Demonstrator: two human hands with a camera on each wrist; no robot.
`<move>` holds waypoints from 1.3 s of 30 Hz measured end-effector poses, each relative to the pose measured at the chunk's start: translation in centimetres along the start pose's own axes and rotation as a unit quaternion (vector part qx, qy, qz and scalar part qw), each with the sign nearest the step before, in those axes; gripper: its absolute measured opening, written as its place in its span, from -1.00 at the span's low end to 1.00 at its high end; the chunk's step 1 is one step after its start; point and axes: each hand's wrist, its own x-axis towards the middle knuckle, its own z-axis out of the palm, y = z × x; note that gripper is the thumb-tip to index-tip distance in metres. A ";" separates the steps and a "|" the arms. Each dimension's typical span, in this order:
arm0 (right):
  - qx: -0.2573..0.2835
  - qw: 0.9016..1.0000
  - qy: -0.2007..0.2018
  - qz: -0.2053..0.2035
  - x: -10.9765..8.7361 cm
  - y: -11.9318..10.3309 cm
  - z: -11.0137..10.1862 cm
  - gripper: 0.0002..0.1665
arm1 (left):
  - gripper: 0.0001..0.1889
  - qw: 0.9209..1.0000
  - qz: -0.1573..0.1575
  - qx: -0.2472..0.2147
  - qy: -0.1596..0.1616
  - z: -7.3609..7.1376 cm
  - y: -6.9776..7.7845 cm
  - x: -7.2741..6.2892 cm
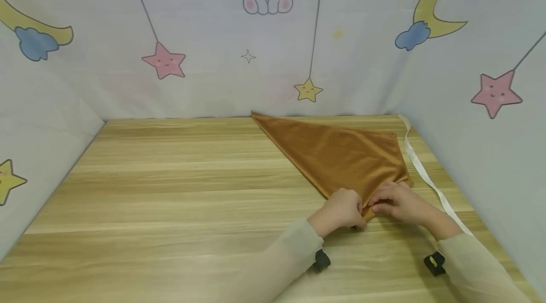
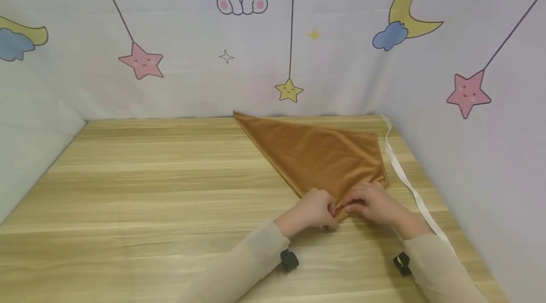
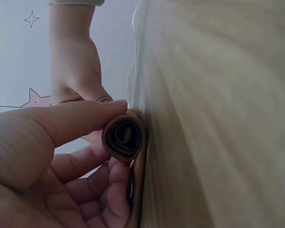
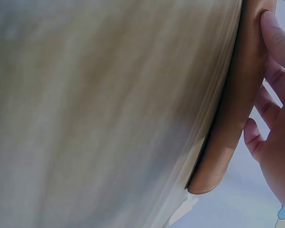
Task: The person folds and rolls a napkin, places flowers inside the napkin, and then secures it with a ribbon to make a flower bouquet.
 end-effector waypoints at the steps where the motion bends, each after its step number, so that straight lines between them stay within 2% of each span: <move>1: 0.002 1.000 0.001 -0.004 0.1 0.0 0.0 -0.71 | -0.57 1.000 0.000 0.000 0.002 -0.1 0.0 0.0; 4: 0.008 1.000 -0.001 -0.004 0.1 0.0 -0.1 -0.71 | -0.56 1.000 -0.009 -0.015 0.007 -0.2 -0.2 -0.1; 10: 0.029 0.999 -0.002 0.032 -0.1 -0.1 -0.1 -0.69 | -0.60 0.998 -0.035 -0.043 0.015 -0.5 -0.9 0.0; 14: 0.029 0.999 -0.009 0.042 -0.1 0.0 0.0 -0.69 | -0.65 0.998 -0.047 -0.047 0.019 -0.8 -1.3 0.0; 18: 0.035 0.999 -0.013 0.033 0.1 0.0 0.1 -0.72 | -0.67 0.999 -0.039 -0.030 0.011 -1.1 -1.3 -0.1; 23: 0.048 0.998 -0.025 0.017 0.6 -0.1 0.0 -0.74 | -0.73 1.000 -0.003 -0.006 0.006 -1.2 -1.0 -0.2; 25: 0.054 0.998 -0.038 0.025 0.9 -0.2 0.0 -0.77 | -0.72 1.000 0.004 -0.002 -0.001 -1.1 -0.9 -0.3; 28: 0.063 0.995 -0.058 0.044 1.2 -0.4 -0.2 -0.82 | -0.70 1.000 -0.001 0.011 -0.008 -0.9 -0.9 -0.3; 30: 0.067 0.994 -0.064 0.052 1.3 -0.5 -0.3 -0.83 | -0.69 1.000 -0.003 0.024 0.000 -0.8 -0.9 -0.3; 34: 0.061 0.996 -0.049 0.046 1.3 -0.5 -0.2 -0.80 | -0.66 0.999 -0.014 0.024 0.016 -0.8 -1.0 -0.3; 39: 0.037 0.998 -0.010 0.040 1.1 -0.4 0.1 -0.70 | -0.66 0.999 -0.036 -0.006 0.022 -1.2 -1.4 -0.3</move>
